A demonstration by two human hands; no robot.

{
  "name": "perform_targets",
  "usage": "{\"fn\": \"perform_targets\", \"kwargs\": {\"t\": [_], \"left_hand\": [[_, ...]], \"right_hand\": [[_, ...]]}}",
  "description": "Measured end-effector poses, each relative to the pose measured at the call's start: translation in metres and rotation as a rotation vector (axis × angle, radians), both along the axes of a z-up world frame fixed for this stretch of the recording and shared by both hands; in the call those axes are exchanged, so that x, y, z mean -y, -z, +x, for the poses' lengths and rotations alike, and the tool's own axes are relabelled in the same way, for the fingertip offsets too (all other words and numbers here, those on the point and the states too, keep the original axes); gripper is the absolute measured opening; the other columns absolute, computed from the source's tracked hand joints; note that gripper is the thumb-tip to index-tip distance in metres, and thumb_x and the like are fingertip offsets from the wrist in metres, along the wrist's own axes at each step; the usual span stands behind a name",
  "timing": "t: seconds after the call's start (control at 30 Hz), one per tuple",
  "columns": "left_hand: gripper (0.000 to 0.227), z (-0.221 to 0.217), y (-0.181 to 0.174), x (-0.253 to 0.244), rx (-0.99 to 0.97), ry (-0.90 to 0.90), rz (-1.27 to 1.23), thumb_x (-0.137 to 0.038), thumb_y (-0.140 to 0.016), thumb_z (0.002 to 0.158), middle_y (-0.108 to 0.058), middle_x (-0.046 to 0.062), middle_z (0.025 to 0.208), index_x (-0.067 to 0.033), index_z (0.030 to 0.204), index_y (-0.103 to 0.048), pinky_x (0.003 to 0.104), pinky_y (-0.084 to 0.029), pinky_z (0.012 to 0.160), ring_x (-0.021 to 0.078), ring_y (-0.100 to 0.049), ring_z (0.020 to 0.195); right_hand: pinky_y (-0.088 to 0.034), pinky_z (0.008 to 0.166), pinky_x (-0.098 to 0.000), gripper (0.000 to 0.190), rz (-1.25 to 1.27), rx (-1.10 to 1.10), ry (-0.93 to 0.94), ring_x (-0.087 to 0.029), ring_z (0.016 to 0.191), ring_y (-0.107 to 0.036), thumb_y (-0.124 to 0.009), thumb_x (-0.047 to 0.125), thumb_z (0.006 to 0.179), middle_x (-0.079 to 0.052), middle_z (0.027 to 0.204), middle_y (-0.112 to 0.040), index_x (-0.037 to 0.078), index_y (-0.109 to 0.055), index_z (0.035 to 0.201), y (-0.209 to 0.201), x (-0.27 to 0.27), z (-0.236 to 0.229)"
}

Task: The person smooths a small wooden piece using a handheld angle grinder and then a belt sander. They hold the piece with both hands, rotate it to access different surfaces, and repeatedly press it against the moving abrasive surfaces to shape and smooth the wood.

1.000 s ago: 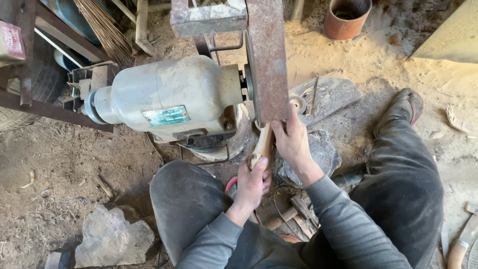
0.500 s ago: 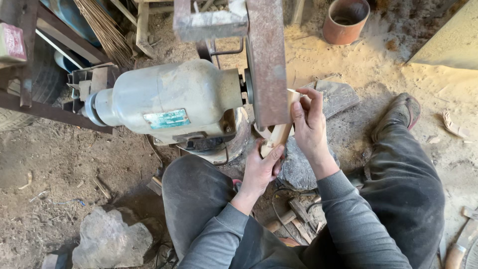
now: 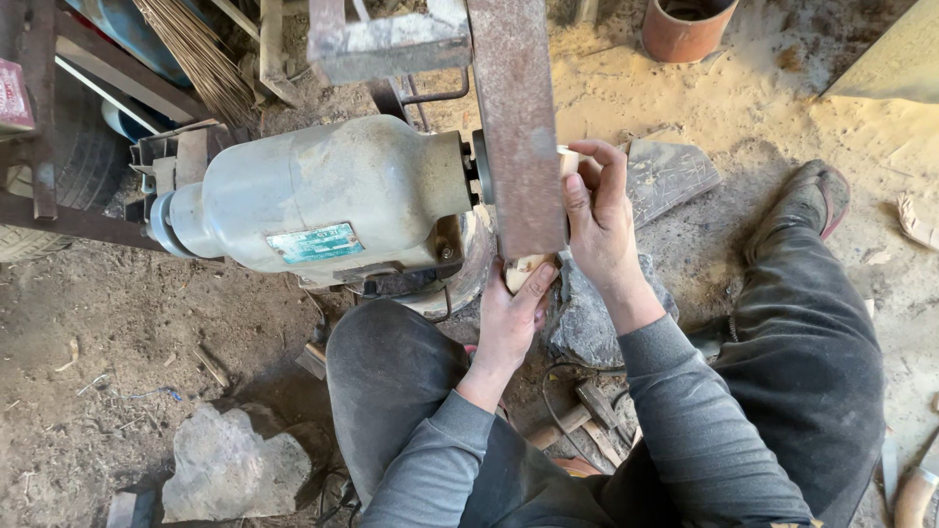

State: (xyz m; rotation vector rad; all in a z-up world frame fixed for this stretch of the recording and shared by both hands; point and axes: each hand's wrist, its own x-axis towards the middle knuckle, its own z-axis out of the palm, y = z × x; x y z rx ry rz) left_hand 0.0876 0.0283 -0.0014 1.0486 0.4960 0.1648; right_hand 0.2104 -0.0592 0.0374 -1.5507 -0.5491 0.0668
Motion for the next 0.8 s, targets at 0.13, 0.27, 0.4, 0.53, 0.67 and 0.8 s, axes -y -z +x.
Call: {"fn": "perform_targets", "kwargs": {"t": [0.13, 0.27, 0.4, 0.53, 0.67, 0.8], "left_hand": [[0.050, 0.002, 0.005, -0.002, -0.021, -0.029, 0.013, -0.031, -0.077, 0.091, -0.061, 0.001, 0.084, -0.0034, 0.122, -0.050, 0.019, -0.037, 0.044, 0.0034, -0.050, 0.057], [0.046, 0.002, 0.010, -0.002, -0.006, -0.058, 0.008, -0.029, -0.078, 0.092, -0.061, 0.001, 0.083, -0.0019, 0.117, -0.051, 0.019, -0.036, 0.044, 0.0035, -0.050, 0.057], [0.044, 0.001, 0.012, -0.003, 0.013, -0.048, -0.030, -0.029, -0.077, 0.092, -0.060, 0.000, 0.083, -0.0028, 0.116, -0.050, 0.019, -0.035, 0.044, 0.0028, -0.049, 0.056], [0.047, 0.000, 0.010, -0.005, 0.023, -0.016, -0.033, -0.033, -0.077, 0.092, -0.058, 0.000, 0.079, -0.0039, 0.117, -0.050, 0.019, -0.035, 0.042, 0.0029, -0.048, 0.055], [0.048, -0.003, 0.007, -0.006, -0.004, -0.012, -0.036, -0.035, -0.077, 0.092, -0.055, -0.002, 0.076, -0.0039, 0.118, -0.050, 0.019, -0.033, 0.041, 0.0025, -0.047, 0.054], [0.048, -0.007, 0.005, -0.006, -0.023, -0.011, -0.037, -0.034, -0.076, 0.091, -0.055, -0.003, 0.076, -0.0042, 0.120, -0.051, 0.019, -0.032, 0.041, 0.0022, -0.046, 0.053]], "right_hand": [[-0.052, 0.097, -0.0292, 0.027, 0.000, 0.035, 0.000, -0.014, 0.112, -0.062, -0.047, 0.016, 0.118, -0.010, 0.122, -0.066, 0.006, -0.041, 0.142, 0.002, -0.003, 0.003], [-0.050, 0.099, -0.0286, 0.027, 0.009, 0.009, -0.012, -0.013, 0.115, -0.061, -0.047, 0.015, 0.118, -0.012, 0.126, -0.067, 0.005, -0.040, 0.142, 0.004, -0.007, 0.004], [-0.051, 0.097, -0.0292, 0.028, -0.020, -0.019, -0.007, -0.014, 0.112, -0.063, -0.048, 0.016, 0.117, -0.012, 0.123, -0.070, 0.005, -0.040, 0.142, 0.003, -0.008, 0.004], [-0.055, 0.092, -0.0307, 0.028, -0.053, -0.031, -0.021, -0.016, 0.107, -0.067, -0.046, 0.015, 0.116, -0.013, 0.119, -0.072, 0.006, -0.038, 0.142, 0.001, -0.010, 0.005], [-0.057, 0.088, -0.0323, 0.028, -0.107, -0.001, -0.005, -0.018, 0.104, -0.070, -0.046, 0.012, 0.115, -0.015, 0.115, -0.073, 0.006, -0.037, 0.141, 0.001, -0.011, 0.003], [-0.057, 0.082, -0.0325, 0.030, -0.107, -0.004, -0.022, -0.019, 0.101, -0.072, -0.047, 0.011, 0.113, -0.015, 0.112, -0.074, 0.004, -0.036, 0.141, 0.000, -0.010, 0.001]]}}
